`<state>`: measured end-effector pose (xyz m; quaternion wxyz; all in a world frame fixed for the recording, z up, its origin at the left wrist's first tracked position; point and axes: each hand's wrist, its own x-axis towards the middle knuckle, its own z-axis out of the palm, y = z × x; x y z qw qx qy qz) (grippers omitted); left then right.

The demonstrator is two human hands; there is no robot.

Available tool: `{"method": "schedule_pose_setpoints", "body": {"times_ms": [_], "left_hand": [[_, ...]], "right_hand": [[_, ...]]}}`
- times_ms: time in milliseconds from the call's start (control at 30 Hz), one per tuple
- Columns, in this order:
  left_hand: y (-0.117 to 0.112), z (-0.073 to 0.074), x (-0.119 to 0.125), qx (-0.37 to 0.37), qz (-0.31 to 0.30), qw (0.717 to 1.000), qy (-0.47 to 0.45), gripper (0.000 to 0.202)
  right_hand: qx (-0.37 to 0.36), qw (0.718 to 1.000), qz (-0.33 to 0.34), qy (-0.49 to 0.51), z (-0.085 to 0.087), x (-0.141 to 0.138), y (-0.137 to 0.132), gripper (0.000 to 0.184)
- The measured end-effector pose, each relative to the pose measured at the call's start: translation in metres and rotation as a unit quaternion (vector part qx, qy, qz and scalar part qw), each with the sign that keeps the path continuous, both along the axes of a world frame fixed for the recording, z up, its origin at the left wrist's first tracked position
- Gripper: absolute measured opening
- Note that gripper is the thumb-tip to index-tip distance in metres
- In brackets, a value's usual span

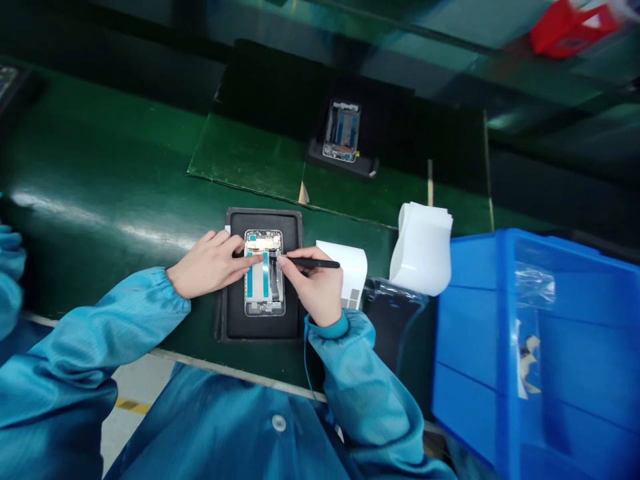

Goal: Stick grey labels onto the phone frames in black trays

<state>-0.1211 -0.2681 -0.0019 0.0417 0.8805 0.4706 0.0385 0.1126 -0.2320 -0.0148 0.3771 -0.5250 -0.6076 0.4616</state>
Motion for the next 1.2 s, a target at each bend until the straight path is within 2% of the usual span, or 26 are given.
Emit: {"method": "schedule_pose_setpoints", "body": {"times_ms": [100, 267, 400, 467, 567, 633, 700, 767, 900, 1000, 1133, 1200], "left_hand": [[-0.001, -0.004, -0.004, 0.007, -0.029, 0.999, -0.027, 0.032], [-0.006, -0.01, -0.005, 0.043, 0.021, 0.997, -0.064, 0.032], [-0.01, -0.011, -0.004, 0.04, 0.014, 0.993, -0.107, 0.025], [-0.014, -0.011, -0.001, 0.037, 0.079, 0.986, -0.144, 0.026], [-0.019, -0.01, 0.007, 0.014, 0.266, 0.953, -0.146, 0.045], [-0.02, -0.009, 0.013, -0.039, 0.34, 0.932, -0.119, 0.054], [-0.018, -0.007, 0.014, -0.09, 0.365, 0.921, -0.1, 0.056], [-0.016, -0.004, 0.008, -0.11, 0.381, 0.913, -0.095, 0.057], [-0.015, 0.006, -0.018, -0.116, 0.42, 0.895, -0.091, 0.052], [-0.02, 0.012, -0.032, -0.161, 0.426, 0.88, -0.135, 0.049], [-0.025, 0.011, -0.03, -0.175, 0.428, 0.868, -0.183, 0.057], [-0.025, 0.01, -0.024, -0.197, 0.441, 0.845, -0.228, 0.064]], "right_hand": [[-0.008, 1.0, -0.009, 0.019, -0.005, 0.001, 0.0, 0.017], [-0.009, 1.0, -0.011, 0.028, -0.008, -0.001, 0.002, 0.018], [-0.008, 0.999, -0.014, 0.036, -0.008, -0.002, 0.004, 0.019], [-0.011, 0.999, -0.015, 0.049, -0.007, -0.001, 0.004, 0.02], [-0.019, 0.996, -0.025, 0.078, -0.002, 0.004, 0.003, 0.021], [-0.027, 0.995, -0.031, 0.094, 0.003, 0.009, 0.002, 0.021], [-0.033, 0.993, -0.031, 0.105, 0.007, 0.015, -0.001, 0.022], [-0.039, 0.992, -0.026, 0.115, 0.009, 0.022, -0.004, 0.022], [-0.054, 0.991, -0.017, 0.125, 0.008, 0.032, -0.01, 0.022], [-0.081, 0.989, -0.01, 0.126, 0.005, 0.031, -0.016, 0.023], [-0.121, 0.982, 0.015, 0.148, 0.005, 0.022, -0.025, 0.026], [-0.14, 0.975, 0.02, 0.172, 0.004, 0.018, -0.027, 0.028]]}}
